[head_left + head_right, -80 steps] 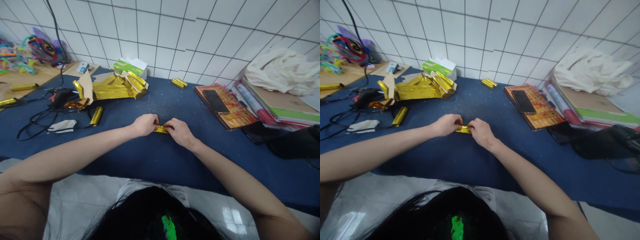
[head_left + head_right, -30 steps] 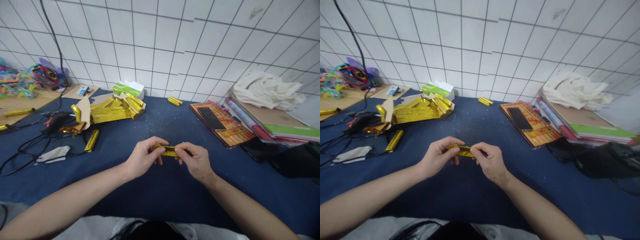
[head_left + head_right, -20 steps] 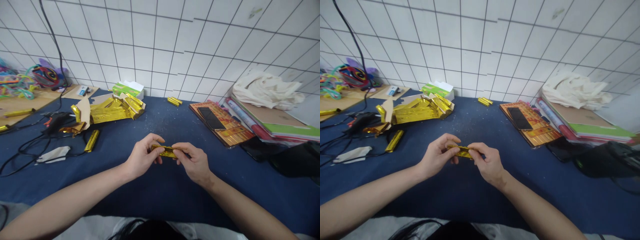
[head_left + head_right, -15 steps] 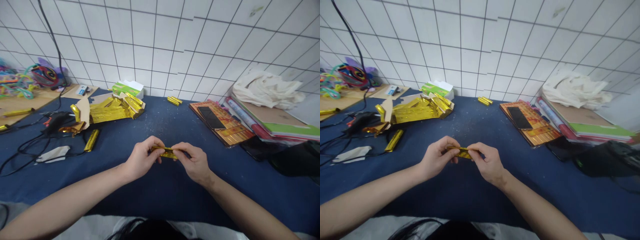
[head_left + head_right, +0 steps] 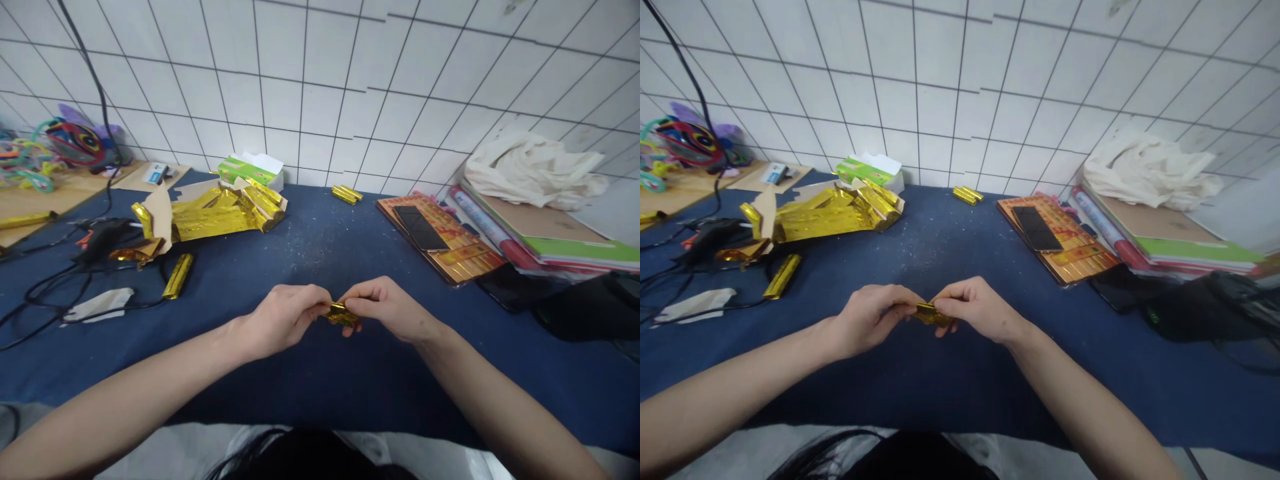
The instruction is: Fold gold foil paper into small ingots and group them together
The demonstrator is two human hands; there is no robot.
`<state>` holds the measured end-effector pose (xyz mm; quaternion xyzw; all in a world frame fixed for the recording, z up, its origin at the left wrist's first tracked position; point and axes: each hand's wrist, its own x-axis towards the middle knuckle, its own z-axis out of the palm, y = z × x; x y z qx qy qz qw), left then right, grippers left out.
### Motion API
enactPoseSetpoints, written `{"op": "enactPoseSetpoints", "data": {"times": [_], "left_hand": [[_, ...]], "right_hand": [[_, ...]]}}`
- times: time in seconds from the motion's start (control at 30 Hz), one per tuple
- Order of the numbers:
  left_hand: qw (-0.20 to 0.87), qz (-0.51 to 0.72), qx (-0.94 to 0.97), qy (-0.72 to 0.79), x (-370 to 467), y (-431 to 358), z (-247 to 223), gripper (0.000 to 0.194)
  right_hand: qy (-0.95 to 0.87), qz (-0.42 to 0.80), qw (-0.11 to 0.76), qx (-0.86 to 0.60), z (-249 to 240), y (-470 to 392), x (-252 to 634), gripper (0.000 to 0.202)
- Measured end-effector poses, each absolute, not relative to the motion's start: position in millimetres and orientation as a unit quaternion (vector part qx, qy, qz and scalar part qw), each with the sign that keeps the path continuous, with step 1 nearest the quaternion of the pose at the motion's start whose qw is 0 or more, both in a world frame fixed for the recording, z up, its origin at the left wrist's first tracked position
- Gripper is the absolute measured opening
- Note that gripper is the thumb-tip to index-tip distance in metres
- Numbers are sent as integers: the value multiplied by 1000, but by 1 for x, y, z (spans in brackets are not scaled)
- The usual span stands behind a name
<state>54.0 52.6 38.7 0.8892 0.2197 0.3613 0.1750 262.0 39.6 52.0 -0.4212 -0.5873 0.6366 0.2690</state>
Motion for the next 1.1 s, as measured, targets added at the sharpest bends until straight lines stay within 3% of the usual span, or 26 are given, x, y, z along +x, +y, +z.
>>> {"op": "enactPoseSetpoints", "data": {"times": [0.2,0.53,0.97,1.1], "left_hand": [[206,306,909,195,51,54,38,11],[214,303,903,215,53,53,37,10],[161,368,869,289,58,48,33,6],[172,366,861,310,58,47,35,8]], "right_hand": [[-630,622,203,-418,62,37,261,22],[-750,409,216,-473,60,29,257,14],[-757,407,220,-461,64,26,253,21],[-762,377,234,-471,60,26,252,14]]}}
